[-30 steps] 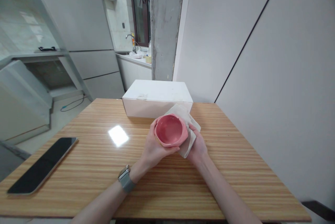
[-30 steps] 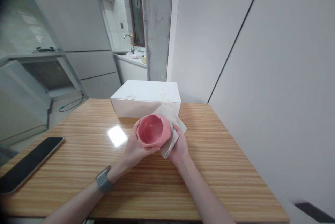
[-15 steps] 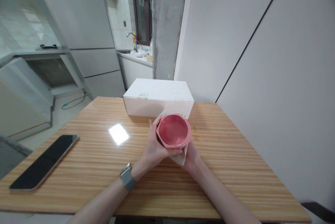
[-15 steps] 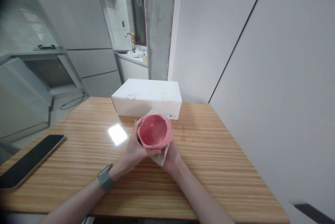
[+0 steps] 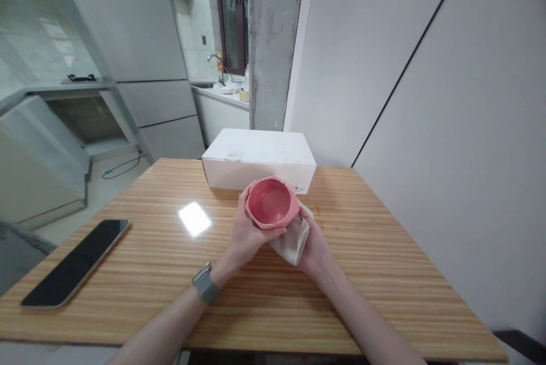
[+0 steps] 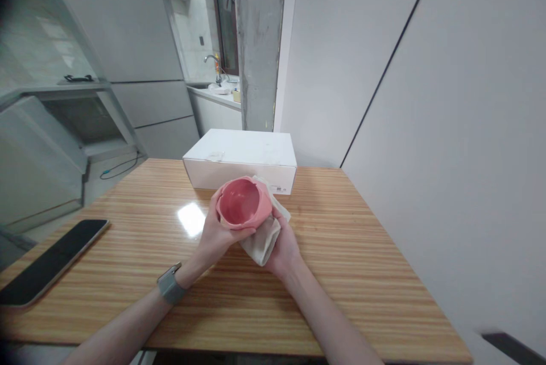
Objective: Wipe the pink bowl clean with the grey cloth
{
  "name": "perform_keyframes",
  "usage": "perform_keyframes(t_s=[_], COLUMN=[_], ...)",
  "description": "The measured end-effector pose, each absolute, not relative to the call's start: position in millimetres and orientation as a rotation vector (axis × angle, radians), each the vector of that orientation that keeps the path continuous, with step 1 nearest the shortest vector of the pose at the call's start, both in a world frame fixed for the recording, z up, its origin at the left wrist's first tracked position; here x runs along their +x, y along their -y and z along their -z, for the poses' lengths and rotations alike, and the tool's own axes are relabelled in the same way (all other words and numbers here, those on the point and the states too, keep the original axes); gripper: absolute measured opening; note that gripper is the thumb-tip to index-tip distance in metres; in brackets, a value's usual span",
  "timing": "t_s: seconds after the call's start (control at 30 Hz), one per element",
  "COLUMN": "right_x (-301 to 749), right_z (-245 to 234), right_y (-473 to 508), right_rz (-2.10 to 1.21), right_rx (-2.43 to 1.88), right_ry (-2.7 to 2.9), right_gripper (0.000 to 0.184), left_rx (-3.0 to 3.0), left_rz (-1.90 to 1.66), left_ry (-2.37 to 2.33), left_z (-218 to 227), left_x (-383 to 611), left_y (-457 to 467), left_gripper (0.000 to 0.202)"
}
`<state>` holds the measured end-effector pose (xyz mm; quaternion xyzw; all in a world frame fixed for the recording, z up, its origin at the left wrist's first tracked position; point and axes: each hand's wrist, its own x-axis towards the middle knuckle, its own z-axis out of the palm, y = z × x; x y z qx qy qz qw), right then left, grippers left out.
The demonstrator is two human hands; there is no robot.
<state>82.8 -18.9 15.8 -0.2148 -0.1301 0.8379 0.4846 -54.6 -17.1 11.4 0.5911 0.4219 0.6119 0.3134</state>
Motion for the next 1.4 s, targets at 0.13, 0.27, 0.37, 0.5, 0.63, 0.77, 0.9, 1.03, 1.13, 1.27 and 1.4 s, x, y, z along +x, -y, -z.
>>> perform_keyframes(t_s=[0.13,0.27,0.37,0.5,0.63,0.77,0.9,1.03,1.13,1.27,1.4], right_x=[91,95,94,91,92,113,166,222,246,267,292], right_z=[-20,-24,-22,-18,-20,-21,-20,-20,-21,-18,-6], right_y=[15,12,10,11,19,36,56,73,84,92,89], right_rz=[-1.957,-1.813,-1.735,-1.786,-1.829,-1.899,-1.898,-1.922,-1.965,-1.792,-1.218], right_rx=[-0.635,-0.65,-0.61,-0.575,-0.606,-0.693,-0.952,-1.185,-1.284,-1.458,-1.656], right_ry=[0.229,0.196,0.228,0.312,0.333,0.336,0.321,0.345,0.426,0.801,1.364], right_gripper=[0.034,0.034,0.035,0.038,0.038,0.037,0.034,0.034,0.039,0.045,0.051], left_rx=[1.573,1.578,1.57,1.562,1.563,1.537,1.475,1.434,1.446,1.421,1.441], left_rz=[-1.591,-1.505,-1.448,-1.443,-1.467,-1.48,-1.489,-1.437,-1.393,-1.382,-1.367], left_ry=[-1.139,-1.099,-1.04,-1.01,-0.999,-1.019,-1.029,-1.013,-1.022,-0.995,-0.971], left_z=[-5,0,4,6,5,4,6,7,9,7,1], left_x=[-55,-52,-47,-46,-50,-52,-51,-49,-46,-37,-16], left_y=[13,16,18,18,18,19,18,17,18,19,15], left_gripper=[0.102,0.1,0.101,0.101,0.099,0.098,0.096,0.096,0.095,0.092,0.09])
